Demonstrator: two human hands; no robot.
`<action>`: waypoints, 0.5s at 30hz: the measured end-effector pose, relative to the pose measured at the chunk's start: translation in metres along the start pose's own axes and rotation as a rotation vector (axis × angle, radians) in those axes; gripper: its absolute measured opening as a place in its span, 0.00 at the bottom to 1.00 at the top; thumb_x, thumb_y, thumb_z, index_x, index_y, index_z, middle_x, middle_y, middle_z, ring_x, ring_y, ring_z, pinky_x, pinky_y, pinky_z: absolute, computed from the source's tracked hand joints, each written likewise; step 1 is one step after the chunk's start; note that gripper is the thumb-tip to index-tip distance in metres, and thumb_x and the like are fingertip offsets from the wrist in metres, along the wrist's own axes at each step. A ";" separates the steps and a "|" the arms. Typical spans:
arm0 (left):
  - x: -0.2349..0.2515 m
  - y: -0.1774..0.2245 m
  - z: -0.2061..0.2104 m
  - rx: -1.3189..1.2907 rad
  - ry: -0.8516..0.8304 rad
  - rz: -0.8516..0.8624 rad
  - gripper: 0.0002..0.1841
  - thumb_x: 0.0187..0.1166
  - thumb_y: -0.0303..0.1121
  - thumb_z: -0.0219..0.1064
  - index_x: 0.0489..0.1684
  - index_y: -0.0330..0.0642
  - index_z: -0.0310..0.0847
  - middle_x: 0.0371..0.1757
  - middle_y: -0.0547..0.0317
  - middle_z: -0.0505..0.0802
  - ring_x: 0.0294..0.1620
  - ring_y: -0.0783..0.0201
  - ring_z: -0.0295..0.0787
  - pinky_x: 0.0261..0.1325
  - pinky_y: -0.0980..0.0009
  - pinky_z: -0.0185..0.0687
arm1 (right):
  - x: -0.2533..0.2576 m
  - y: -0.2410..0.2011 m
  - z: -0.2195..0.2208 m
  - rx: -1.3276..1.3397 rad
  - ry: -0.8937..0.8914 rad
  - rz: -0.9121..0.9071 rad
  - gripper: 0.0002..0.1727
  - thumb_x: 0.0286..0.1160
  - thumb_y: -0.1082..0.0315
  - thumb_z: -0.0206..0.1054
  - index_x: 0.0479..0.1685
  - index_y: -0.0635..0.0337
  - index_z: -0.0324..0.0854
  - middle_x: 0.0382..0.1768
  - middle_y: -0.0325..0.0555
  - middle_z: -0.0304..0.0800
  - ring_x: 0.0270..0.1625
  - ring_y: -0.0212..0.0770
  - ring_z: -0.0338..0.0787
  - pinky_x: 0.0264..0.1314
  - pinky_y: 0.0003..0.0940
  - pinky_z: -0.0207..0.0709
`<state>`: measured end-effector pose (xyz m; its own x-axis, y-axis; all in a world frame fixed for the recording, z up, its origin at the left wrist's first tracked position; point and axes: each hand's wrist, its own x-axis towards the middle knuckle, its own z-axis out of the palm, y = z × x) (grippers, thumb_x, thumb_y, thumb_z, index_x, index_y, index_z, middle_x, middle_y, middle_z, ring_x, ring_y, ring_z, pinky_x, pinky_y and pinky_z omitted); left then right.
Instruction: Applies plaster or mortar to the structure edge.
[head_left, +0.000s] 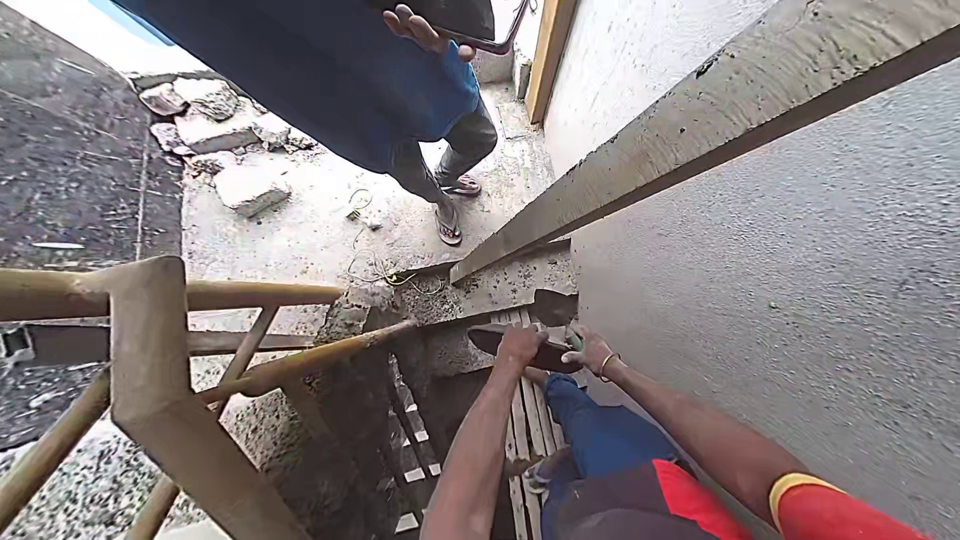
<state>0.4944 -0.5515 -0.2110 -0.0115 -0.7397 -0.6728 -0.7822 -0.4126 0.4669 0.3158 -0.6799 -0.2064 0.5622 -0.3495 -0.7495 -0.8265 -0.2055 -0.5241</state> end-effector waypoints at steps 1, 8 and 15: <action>0.016 0.006 -0.007 0.018 -0.015 0.058 0.22 0.90 0.31 0.50 0.71 0.64 0.84 0.73 0.54 0.87 0.75 0.41 0.79 0.76 0.37 0.70 | 0.000 0.003 0.002 0.009 0.006 0.042 0.40 0.52 0.53 0.88 0.67 0.63 0.80 0.62 0.62 0.85 0.64 0.56 0.85 0.72 0.55 0.76; 0.076 0.020 -0.026 -0.027 0.287 0.251 0.16 0.88 0.25 0.51 0.60 0.40 0.86 0.69 0.44 0.87 0.75 0.39 0.78 0.83 0.34 0.58 | 0.038 0.008 -0.013 -0.179 0.301 0.295 0.39 0.64 0.64 0.80 0.78 0.66 0.71 0.64 0.68 0.85 0.67 0.64 0.86 0.71 0.63 0.76; 0.032 -0.004 -0.001 -0.452 0.305 -0.025 0.21 0.83 0.37 0.64 0.75 0.53 0.80 0.82 0.50 0.79 0.87 0.46 0.67 0.89 0.35 0.48 | 0.158 0.013 -0.036 -0.248 0.399 0.287 0.41 0.70 0.65 0.74 0.85 0.66 0.63 0.71 0.67 0.81 0.73 0.63 0.83 0.76 0.59 0.74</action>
<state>0.4977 -0.5739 -0.2337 0.2374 -0.8194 -0.5218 -0.4330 -0.5701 0.6982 0.3930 -0.7707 -0.3165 0.2985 -0.7327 -0.6115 -0.9542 -0.2435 -0.1741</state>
